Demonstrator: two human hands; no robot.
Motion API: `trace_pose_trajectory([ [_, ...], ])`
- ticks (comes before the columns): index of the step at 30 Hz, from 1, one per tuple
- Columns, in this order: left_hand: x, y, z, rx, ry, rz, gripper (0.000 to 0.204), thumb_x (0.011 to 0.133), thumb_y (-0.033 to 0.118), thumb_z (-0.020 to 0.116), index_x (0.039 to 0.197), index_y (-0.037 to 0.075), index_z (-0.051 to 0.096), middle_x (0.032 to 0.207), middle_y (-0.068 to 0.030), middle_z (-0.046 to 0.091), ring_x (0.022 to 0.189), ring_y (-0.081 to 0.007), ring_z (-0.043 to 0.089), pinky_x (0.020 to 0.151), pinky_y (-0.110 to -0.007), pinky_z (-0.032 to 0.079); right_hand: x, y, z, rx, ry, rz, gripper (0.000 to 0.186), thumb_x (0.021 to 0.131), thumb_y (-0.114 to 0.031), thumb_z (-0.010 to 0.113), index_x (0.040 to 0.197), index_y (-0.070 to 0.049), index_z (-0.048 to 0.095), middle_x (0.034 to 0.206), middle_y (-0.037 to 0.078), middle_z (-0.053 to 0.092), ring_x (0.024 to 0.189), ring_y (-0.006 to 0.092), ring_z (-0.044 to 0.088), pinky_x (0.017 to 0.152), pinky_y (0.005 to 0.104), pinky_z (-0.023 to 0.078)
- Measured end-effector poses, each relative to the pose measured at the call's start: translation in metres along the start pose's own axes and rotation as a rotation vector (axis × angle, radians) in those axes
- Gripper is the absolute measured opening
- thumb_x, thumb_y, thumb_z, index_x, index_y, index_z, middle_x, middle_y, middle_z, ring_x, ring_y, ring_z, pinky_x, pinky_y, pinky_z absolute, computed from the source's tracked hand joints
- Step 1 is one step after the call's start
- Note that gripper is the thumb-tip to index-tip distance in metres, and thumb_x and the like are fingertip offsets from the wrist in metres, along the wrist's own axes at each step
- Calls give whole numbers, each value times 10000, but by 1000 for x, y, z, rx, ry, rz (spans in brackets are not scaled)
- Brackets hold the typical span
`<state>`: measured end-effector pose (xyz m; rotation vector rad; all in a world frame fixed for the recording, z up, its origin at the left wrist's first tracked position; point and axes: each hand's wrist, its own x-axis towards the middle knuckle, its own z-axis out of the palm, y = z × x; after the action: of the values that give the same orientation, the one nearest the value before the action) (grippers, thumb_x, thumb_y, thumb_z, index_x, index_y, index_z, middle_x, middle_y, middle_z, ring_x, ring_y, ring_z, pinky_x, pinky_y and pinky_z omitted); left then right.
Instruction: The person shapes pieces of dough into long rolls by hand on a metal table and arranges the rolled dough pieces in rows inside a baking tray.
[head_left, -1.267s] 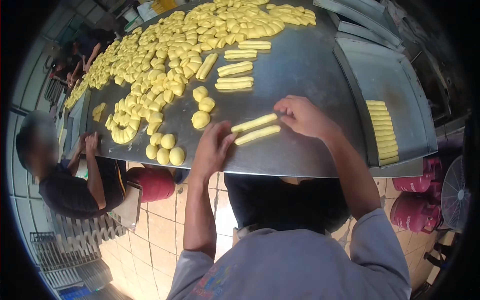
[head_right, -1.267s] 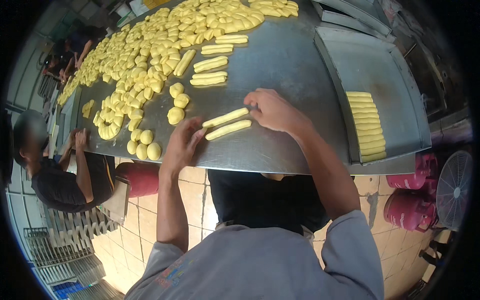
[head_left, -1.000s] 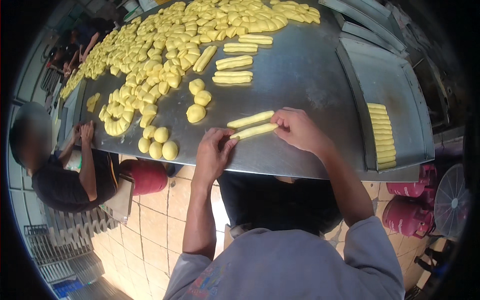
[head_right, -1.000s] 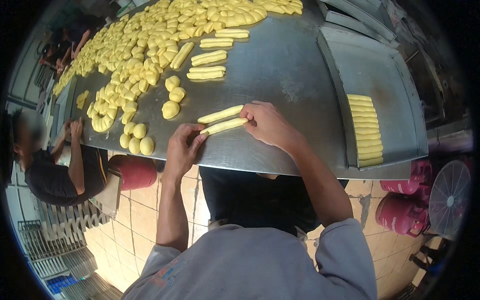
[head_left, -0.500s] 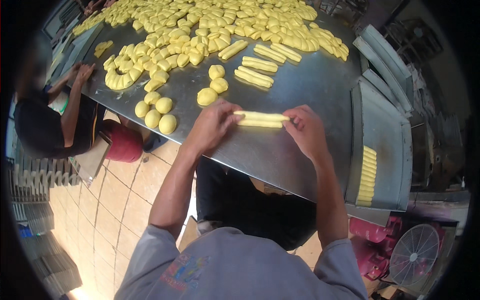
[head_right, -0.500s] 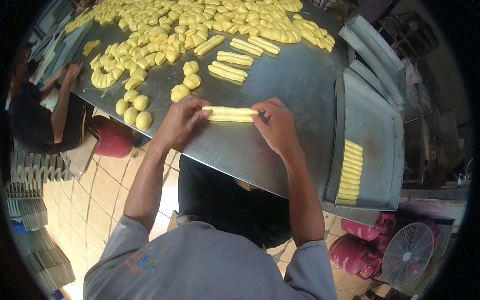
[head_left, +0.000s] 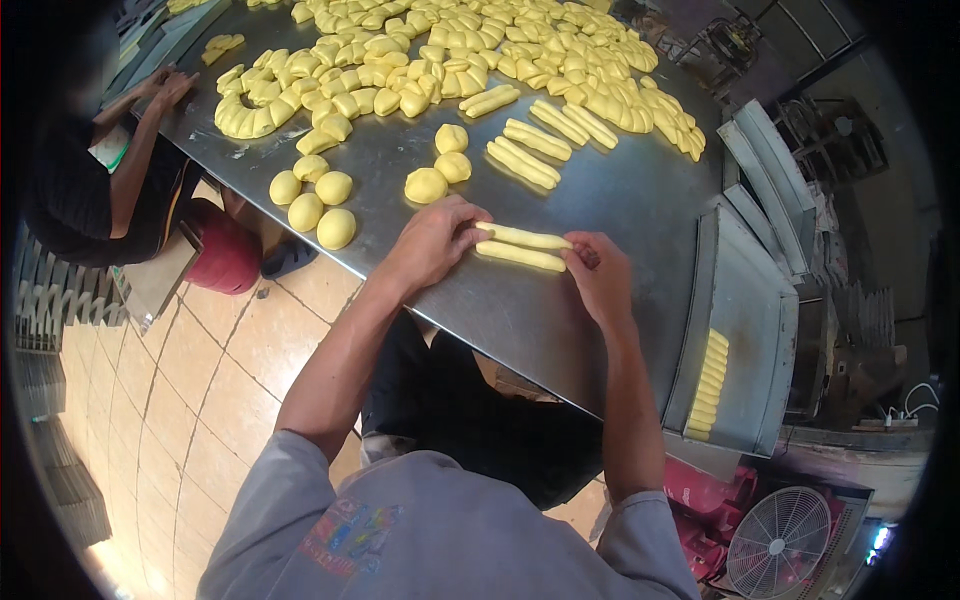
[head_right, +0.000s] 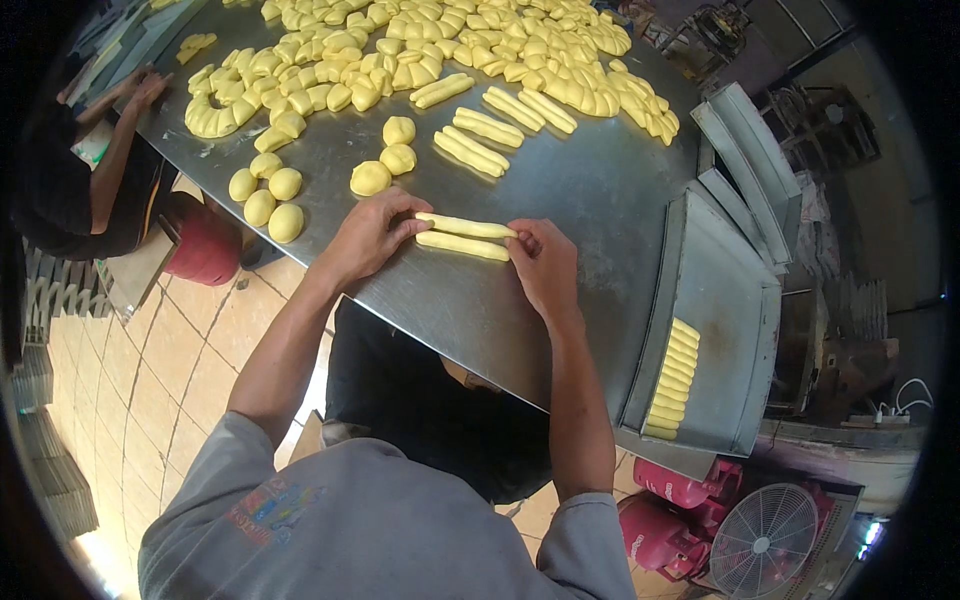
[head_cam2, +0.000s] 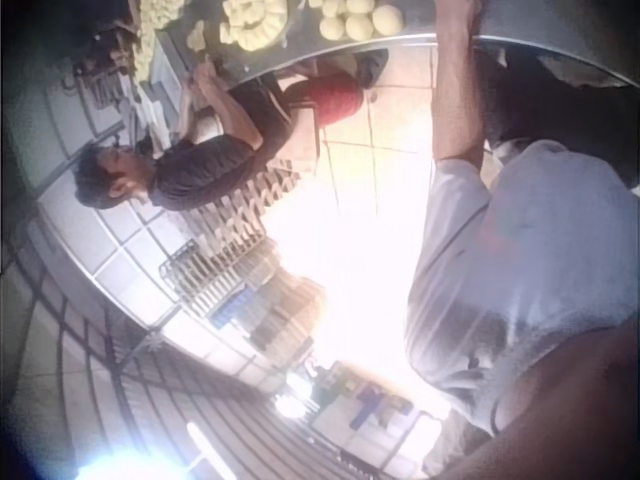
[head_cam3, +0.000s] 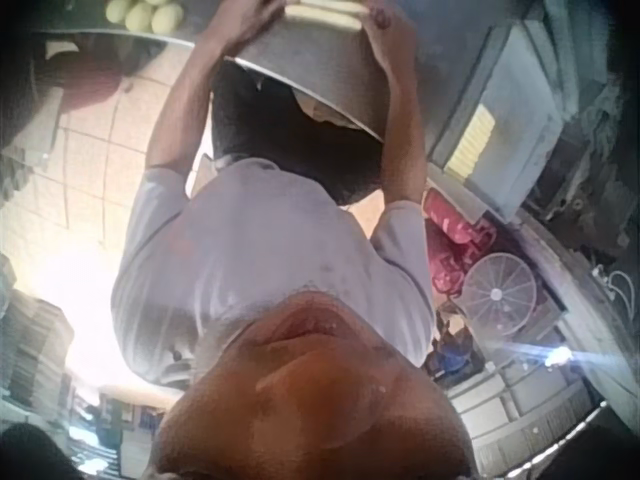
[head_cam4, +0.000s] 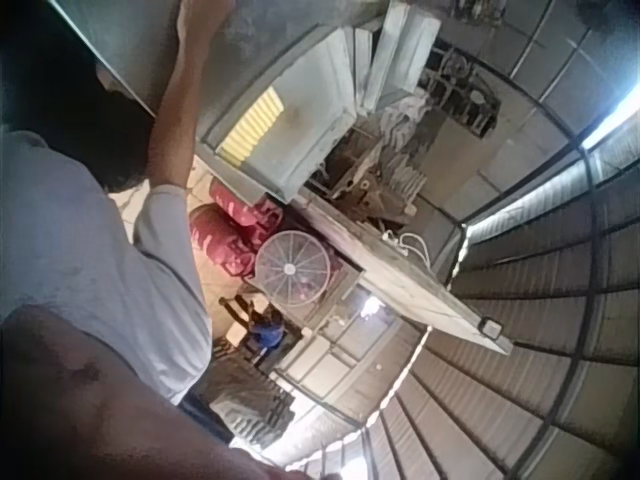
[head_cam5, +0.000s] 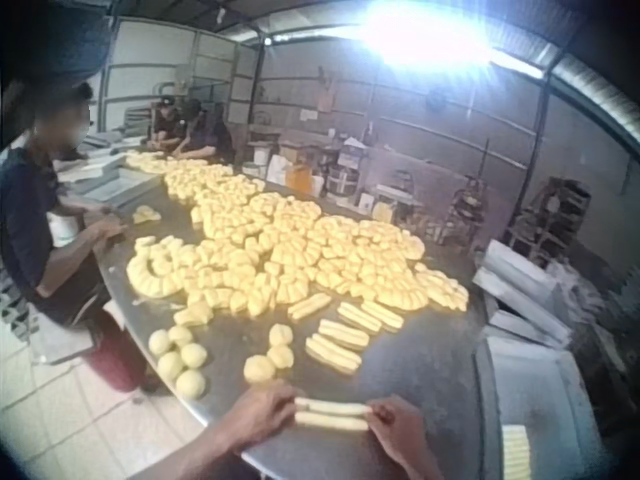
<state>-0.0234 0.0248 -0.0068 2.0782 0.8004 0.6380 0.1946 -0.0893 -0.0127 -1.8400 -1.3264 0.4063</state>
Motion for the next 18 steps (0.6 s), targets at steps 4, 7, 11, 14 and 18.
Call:
trace_pose_trajectory([
  [4, 0, -1, 0, -10, -4, -6, 197, 849, 152, 635, 995, 20, 640, 884, -116, 598, 847, -244, 577, 772, -345, 452, -1, -4, -2, -22, -2, 12, 170, 779, -63, 670, 944, -21, 661, 761, 58, 597, 638, 118, 535, 616, 247, 457],
  [7, -3, 6, -3, -134, 17, -8, 198, 854, 140, 631, 1004, 10, 639, 872, -108, 595, 832, -217, 574, 761, -329, 455, -2, -14, -9, 62, 54, 41, 165, 784, -80, 678, 940, -27, 664, 754, 41, 604, 635, 99, 536, 610, 239, 457],
  [11, -8, 13, -4, -143, 24, -19, 198, 856, 130, 631, 1006, 1, 638, 862, -103, 593, 815, -202, 571, 747, -318, 457, -3, -12, -12, 74, 36, 31, 159, 781, -85, 686, 932, -36, 668, 733, 20, 603, 633, 81, 531, 600, 228, 450],
  [14, -8, 14, -4, -109, 27, -47, 194, 848, 128, 638, 997, 6, 644, 860, -102, 597, 812, -205, 575, 740, -319, 459, -6, -17, -18, 47, 2, 29, 163, 772, -84, 688, 929, -41, 669, 728, 15, 599, 628, 81, 526, 594, 227, 445],
  [18, -22, 15, -11, -40, -41, 49, 188, 832, 125, 651, 983, 13, 651, 867, -113, 601, 810, -243, 580, 735, -328, 462, -20, -20, -29, 37, -140, 67, 190, 754, -95, 691, 934, -38, 666, 743, 22, 598, 618, 91, 521, 594, 234, 444],
])
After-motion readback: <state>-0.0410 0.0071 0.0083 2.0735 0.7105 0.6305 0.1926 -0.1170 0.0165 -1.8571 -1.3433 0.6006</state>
